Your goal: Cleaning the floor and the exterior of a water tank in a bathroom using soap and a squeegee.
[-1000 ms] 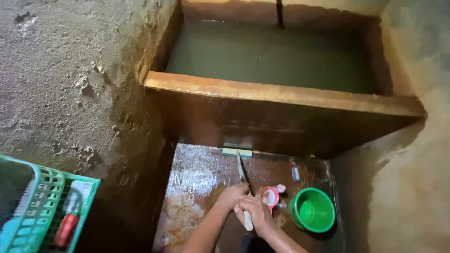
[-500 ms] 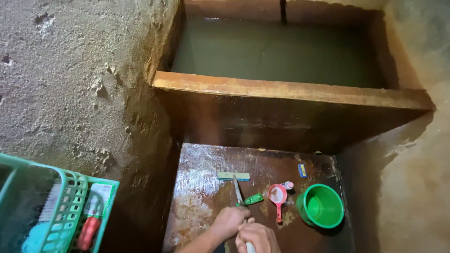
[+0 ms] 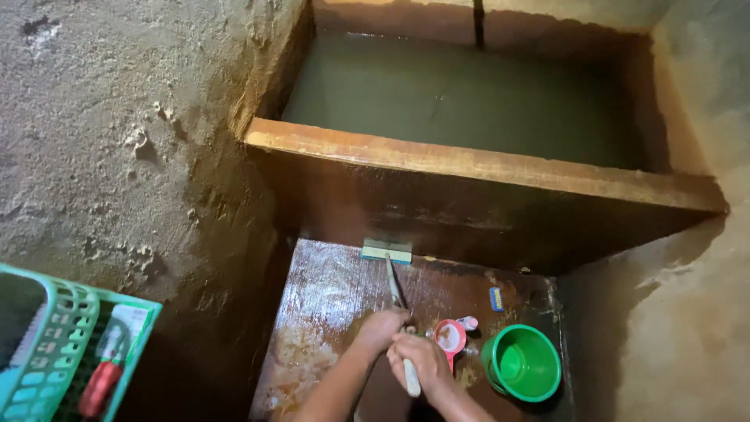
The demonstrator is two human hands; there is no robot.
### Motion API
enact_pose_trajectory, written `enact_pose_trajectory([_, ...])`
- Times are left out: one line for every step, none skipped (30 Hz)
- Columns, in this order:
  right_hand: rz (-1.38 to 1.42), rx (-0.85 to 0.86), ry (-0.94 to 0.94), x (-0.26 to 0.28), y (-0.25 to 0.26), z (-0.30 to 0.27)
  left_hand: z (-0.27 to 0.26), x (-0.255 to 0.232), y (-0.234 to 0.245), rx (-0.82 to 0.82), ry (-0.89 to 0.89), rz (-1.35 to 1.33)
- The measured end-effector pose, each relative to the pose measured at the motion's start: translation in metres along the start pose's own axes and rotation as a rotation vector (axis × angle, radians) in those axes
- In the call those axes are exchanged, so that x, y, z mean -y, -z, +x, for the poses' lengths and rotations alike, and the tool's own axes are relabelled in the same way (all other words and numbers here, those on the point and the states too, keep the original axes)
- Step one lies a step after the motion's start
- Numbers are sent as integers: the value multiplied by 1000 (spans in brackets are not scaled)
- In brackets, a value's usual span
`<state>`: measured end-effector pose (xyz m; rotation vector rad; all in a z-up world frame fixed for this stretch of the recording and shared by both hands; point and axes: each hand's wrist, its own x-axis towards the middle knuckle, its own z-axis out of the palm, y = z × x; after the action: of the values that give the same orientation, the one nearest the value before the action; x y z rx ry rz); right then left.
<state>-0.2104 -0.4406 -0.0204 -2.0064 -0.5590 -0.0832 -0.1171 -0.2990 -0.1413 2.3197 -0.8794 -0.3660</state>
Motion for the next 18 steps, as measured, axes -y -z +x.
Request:
enact_pose_trajectory([86,14,-55,0,5,3,5,-2,4,-30,21,-17])
enact_pose_trajectory([83,13,-46,-1,5,10,9,-2,11,-38,19,-11])
enact_pose_trajectory([3,-54,25,-3,5,17,13,-3,19,7,46,-2])
enact_pose_trajectory([-73,-118,90,-1,3,20,12,-6,22,57,79,1])
enact_pose_trajectory([-71,-115,91,4,6,19,7,-8,24,56,83,1])
enact_pose_trajectory([-89,-61,41,9,8,22,4,-8,27,75,103,11])
enact_pose_trajectory([-107,-7,-8,13,10,26,1,-8,31,94,123,22])
enact_pose_trajectory([-104,-4,-5,16,7,21,-7,-11,30,92,127,22])
enact_pose_trajectory([-79,-7,43,18,4,17,-15,-13,29,79,87,38])
enact_pose_trajectory([-54,-11,88,21,-1,13,-24,-15,28,70,45,52])
enact_pose_trajectory([-51,-10,86,22,-7,8,-31,-19,30,73,48,52])
enact_pose_trajectory([-17,4,126,22,-11,7,-34,-23,35,40,50,14])
enact_pose_trajectory([17,19,166,22,-16,6,-38,-25,39,7,51,-24])
enact_pose_trajectory([21,17,164,15,-23,2,-41,-22,35,11,52,-22])
enact_pose_trajectory([80,67,151,8,-31,-2,-44,-17,30,6,69,-22])
enact_pose_trajectory([137,112,132,2,-39,-7,-47,-13,26,6,80,-24])
enact_pose_trajectory([137,104,126,-5,-45,-7,-47,-12,25,16,76,-24])
enact_pose_trajectory([105,83,167,-14,-47,-3,-39,-9,27,-28,79,-37])
